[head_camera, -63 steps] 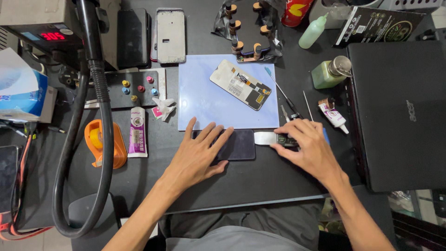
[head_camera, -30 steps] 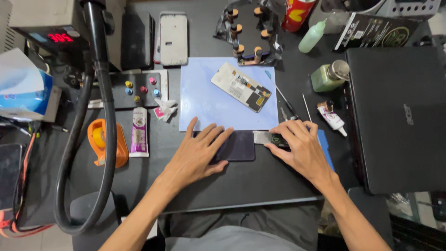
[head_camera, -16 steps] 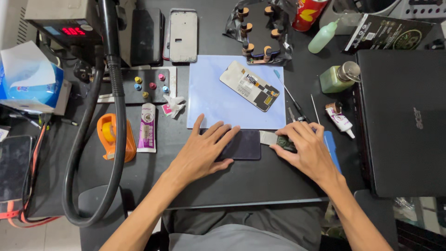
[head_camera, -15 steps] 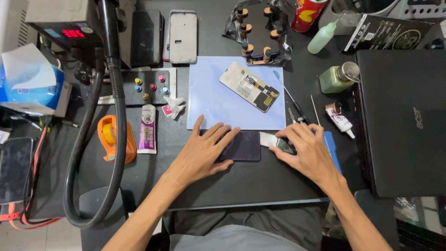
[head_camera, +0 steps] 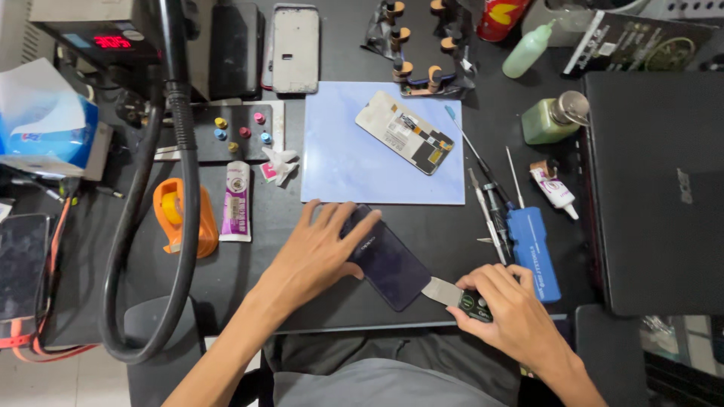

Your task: The person uses a heat gun to apply heat to a smartphone lying on a workbench. They then use a metal prying tool to work along the edges of the phone, attempting to separate the screen from the frame.

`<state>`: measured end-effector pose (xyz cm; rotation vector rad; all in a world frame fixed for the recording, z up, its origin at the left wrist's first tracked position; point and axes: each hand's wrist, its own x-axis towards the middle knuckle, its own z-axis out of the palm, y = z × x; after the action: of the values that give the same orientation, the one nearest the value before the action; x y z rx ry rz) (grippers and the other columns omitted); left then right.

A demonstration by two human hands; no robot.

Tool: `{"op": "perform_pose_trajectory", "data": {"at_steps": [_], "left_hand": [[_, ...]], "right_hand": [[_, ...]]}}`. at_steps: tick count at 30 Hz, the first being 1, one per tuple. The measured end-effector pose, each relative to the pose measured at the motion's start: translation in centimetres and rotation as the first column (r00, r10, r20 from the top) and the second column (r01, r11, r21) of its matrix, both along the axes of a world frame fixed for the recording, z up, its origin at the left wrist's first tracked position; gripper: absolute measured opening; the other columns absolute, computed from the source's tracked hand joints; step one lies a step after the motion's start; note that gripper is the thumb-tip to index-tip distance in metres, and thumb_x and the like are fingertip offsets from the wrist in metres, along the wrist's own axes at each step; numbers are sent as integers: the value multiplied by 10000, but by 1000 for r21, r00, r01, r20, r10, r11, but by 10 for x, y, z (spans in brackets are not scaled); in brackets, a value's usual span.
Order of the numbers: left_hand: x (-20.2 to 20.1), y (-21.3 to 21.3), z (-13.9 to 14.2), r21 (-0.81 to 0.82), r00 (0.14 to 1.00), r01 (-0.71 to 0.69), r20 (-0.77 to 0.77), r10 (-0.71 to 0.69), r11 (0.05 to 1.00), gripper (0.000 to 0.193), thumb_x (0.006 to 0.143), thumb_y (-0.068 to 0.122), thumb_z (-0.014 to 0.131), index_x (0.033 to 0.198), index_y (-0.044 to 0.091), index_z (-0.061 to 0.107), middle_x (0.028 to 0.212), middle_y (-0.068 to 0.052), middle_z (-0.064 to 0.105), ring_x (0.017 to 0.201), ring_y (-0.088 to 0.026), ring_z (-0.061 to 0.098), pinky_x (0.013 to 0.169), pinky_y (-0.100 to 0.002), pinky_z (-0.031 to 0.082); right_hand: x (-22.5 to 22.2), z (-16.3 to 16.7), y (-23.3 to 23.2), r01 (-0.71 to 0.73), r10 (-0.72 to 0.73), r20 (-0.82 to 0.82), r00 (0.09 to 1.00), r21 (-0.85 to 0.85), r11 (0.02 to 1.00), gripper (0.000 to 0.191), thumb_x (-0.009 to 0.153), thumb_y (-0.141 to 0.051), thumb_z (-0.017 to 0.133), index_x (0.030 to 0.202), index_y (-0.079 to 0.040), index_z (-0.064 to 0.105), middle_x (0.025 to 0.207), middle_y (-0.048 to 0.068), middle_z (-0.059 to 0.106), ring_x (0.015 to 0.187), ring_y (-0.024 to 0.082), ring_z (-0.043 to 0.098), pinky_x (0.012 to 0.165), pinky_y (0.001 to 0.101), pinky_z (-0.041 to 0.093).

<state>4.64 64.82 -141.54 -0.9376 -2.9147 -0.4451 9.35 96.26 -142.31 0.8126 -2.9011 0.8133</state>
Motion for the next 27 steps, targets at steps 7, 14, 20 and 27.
{"op": "perform_pose_trajectory", "data": {"at_steps": [7,14,20,27], "left_hand": [[38,45,-20,103,946,-305,147,289,947,869,782,247,814,1518,91,380,1291,-239,541,1195,-407,518,1023,-501,414],[85,91,-15,343,928,-347,258,268,873,930,792,285,842,1522,50,317,1509,-412,272,1386,-578,283,1096,-535,326],[53,94,-12,495,917,-279,391,76,823,1018,735,380,881,1555,146,323,1608,-339,209,1419,-524,342,1081,-502,442],[40,108,-5,553,923,-205,384,-28,808,1070,678,416,927,1541,146,354,1628,-320,187,1456,-516,333,1098,-509,429]], "right_hand": [[-11,-7,52,-133,134,-22,991,28,991,371,716,-248,830,1011,-85,677,981,29,677,958,234,641,910,395,409],[-9,4,72,-196,194,31,980,55,979,389,701,-254,835,1015,-85,680,982,46,676,979,268,624,877,369,438],[20,-2,70,-146,148,137,979,-26,989,379,678,-232,852,988,-92,686,960,21,682,915,226,634,847,350,449],[38,-11,76,-143,144,33,989,-44,989,363,702,-215,843,992,-73,677,966,32,664,897,231,627,810,364,439]]}}
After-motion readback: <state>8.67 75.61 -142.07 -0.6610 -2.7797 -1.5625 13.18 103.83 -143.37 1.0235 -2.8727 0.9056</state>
